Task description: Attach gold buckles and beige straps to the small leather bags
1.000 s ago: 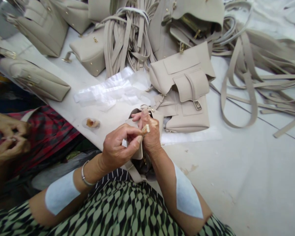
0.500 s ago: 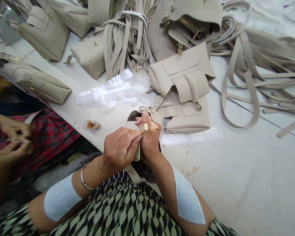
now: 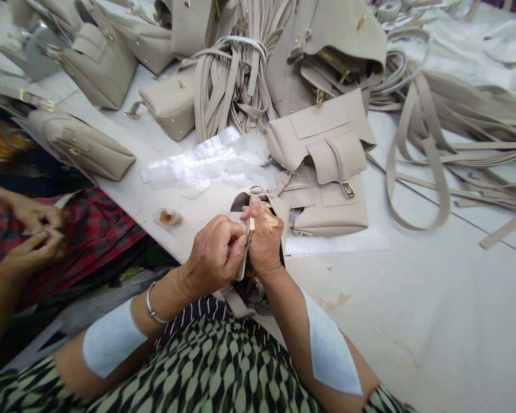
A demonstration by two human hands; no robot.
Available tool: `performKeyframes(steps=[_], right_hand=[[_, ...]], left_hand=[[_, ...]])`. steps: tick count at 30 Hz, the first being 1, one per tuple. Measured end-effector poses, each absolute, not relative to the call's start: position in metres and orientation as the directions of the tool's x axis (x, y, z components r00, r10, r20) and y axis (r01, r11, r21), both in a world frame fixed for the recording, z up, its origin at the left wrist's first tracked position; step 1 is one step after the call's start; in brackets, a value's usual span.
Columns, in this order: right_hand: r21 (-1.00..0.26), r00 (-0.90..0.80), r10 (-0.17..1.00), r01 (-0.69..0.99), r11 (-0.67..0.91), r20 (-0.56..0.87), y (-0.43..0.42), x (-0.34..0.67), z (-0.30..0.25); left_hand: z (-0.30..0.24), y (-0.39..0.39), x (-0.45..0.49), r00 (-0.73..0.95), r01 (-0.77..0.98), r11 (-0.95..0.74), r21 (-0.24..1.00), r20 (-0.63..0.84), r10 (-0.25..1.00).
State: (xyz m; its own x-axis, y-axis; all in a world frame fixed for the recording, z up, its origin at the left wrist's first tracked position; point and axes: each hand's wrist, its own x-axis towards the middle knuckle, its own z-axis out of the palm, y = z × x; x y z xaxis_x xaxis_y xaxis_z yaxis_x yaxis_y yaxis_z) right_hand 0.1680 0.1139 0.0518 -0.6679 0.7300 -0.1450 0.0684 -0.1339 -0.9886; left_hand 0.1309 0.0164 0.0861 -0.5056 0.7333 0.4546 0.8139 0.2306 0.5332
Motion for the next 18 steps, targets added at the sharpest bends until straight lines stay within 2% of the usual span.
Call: performKeyframes(steps=[8, 11, 13, 18], right_hand=[[-0.970, -0.641, 0.750, -0.035, -0.241, -0.163, 0.114, 0.172, 0.057], [-0.947, -0.658, 0.719, -0.028, -0.321, -0.224, 0.118, 0.180, 0.052], [-0.932, -0.662, 0.700, -0.008, -0.362, -0.267, 0.123, 0.188, 0.048], [-0.912, -0.601, 0.756, -0.105, -0.396, -0.259, 0.133, 0.210, 0.052]], left_hand=[[0.079, 0.012, 0.131, -0.630, 0.655, 0.200, 0.728, 0.381, 0.676], [0.080, 0.017, 0.133, -0.533, 0.688, 0.142, 0.712, 0.363, 0.764], [0.080, 0.023, 0.136, -0.500, 0.698, 0.167, 0.697, 0.308, 0.809], [0.078, 0.038, 0.140, -0.468, 0.691, 0.230, 0.685, 0.181, 0.865]])
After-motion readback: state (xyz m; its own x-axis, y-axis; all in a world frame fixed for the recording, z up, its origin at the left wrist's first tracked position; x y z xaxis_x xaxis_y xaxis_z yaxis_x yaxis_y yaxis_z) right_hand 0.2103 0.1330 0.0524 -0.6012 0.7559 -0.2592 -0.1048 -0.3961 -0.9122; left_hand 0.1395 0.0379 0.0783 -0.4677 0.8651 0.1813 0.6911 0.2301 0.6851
